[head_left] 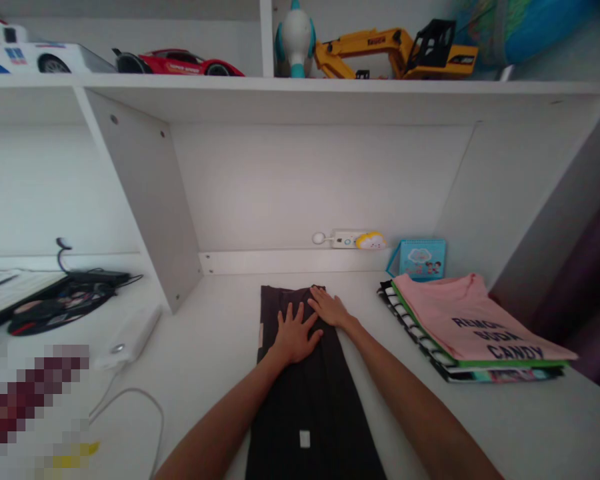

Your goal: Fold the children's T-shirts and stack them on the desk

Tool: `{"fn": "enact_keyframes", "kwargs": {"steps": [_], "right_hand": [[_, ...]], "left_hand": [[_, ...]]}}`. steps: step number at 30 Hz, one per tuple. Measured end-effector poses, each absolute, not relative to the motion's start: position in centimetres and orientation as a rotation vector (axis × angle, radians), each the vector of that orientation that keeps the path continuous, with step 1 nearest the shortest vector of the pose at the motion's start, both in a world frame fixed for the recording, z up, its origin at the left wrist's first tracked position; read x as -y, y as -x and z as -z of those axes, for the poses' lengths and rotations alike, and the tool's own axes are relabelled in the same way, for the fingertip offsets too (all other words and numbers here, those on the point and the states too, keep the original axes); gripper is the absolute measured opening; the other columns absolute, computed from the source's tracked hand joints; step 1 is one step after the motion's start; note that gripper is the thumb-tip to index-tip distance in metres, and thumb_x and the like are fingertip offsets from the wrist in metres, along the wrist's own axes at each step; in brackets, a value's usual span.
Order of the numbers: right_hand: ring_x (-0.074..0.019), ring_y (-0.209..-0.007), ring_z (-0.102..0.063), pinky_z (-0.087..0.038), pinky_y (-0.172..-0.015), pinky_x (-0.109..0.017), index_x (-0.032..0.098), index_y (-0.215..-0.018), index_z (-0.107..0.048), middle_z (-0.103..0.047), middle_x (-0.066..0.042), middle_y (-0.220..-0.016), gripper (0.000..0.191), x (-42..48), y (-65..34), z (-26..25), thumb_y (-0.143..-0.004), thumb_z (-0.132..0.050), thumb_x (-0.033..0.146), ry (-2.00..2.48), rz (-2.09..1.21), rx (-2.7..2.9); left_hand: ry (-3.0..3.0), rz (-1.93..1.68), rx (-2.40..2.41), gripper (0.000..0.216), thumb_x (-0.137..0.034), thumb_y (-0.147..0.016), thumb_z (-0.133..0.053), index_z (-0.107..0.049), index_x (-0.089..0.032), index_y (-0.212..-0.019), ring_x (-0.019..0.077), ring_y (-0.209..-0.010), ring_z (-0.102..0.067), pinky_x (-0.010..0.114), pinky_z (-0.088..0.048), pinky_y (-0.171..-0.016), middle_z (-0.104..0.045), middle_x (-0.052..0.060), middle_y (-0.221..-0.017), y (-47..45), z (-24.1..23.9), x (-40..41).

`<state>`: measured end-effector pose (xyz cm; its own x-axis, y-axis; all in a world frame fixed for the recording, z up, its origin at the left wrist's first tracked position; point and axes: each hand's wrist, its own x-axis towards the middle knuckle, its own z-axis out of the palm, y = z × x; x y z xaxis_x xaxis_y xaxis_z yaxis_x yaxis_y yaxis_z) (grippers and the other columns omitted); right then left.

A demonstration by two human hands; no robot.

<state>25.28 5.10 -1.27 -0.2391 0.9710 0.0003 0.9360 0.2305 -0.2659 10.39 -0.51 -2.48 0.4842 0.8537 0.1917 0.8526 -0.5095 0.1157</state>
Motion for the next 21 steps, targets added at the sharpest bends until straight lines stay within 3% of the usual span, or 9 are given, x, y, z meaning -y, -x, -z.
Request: {"fn": "enact_keyframes", "kwargs": {"steps": [5,9,12,16,21], "right_hand": [[-0.0254,-0.131,-0.009,-0.01,-0.097,-0.057,0.017,-0.139,-0.014,-0.013,-0.009,-0.144,0.056,-7.6,-25.7,1.6,-0.09,-0.011,0.045,1.978,-0.312,2.202],[-0.0251,-0.131,-0.005,-0.008,-0.098,-0.055,0.013,-0.139,-0.01,-0.008,-0.012,-0.145,0.06,-7.1,-25.3,1.1,-0.09,-0.012,0.046,2.003,-0.271,2.155],[-0.0201,-0.132,0.002,-0.007,-0.102,-0.049,0.015,-0.14,-0.006,-0.001,-0.006,-0.145,0.06,-4.9,-25.2,0.8,-0.089,-0.014,0.047,1.924,-0.224,2.196],[-0.0183,-0.132,-0.004,-0.013,-0.103,-0.042,0.013,-0.139,-0.014,-0.009,-0.007,-0.145,0.06,-0.3,-25.5,0.6,-0.09,-0.013,0.048,1.745,-0.316,2.348],[-0.021,-0.132,-0.008,-0.015,-0.104,-0.041,0.008,-0.138,-0.017,-0.013,-0.012,-0.143,0.068,8.2,-25.6,0.0,-0.087,-0.02,0.054,1.63,-0.387,2.466]], "left_hand": [[-2.691,-0.345,-1.566,0.061,-0.061,-0.082,-0.014,-0.021,-0.033,-0.136,0.037,-0.128,-0.011,0.061,-0.013,-0.096,-0.02,0.008,-0.143,-10.5,2.5,0.6],[-2.639,-0.389,-1.655,0.074,-0.067,-0.078,-0.018,-0.019,-0.022,-0.138,0.0368,-0.129,-0.004,0.059,-0.014,-0.097,-0.014,0.012,-0.144,-10.4,2.5,0.4],[-2.576,-0.485,-1.827,0.078,-0.068,-0.076,-0.02,-0.016,-0.022,-0.138,0.038,-0.129,0.003,0.063,-0.013,-0.094,-0.007,0.013,-0.145,-10.3,2.5,0.1],[-2.547,-0.34,-1.824,0.068,-0.064,-0.08,-0.015,-0.023,-0.028,-0.136,0.0382,-0.129,-0.006,0.065,-0.009,-0.093,-0.018,0.009,-0.143,-10.3,2.7,-0.4],[-2.534,-0.307,-1.81,0.067,-0.064,-0.08,-0.014,-0.025,-0.029,-0.136,0.0379,-0.129,-0.008,0.064,-0.01,-0.094,-0.02,0.008,-0.143,-10.2,2.8,-0.5]]}}
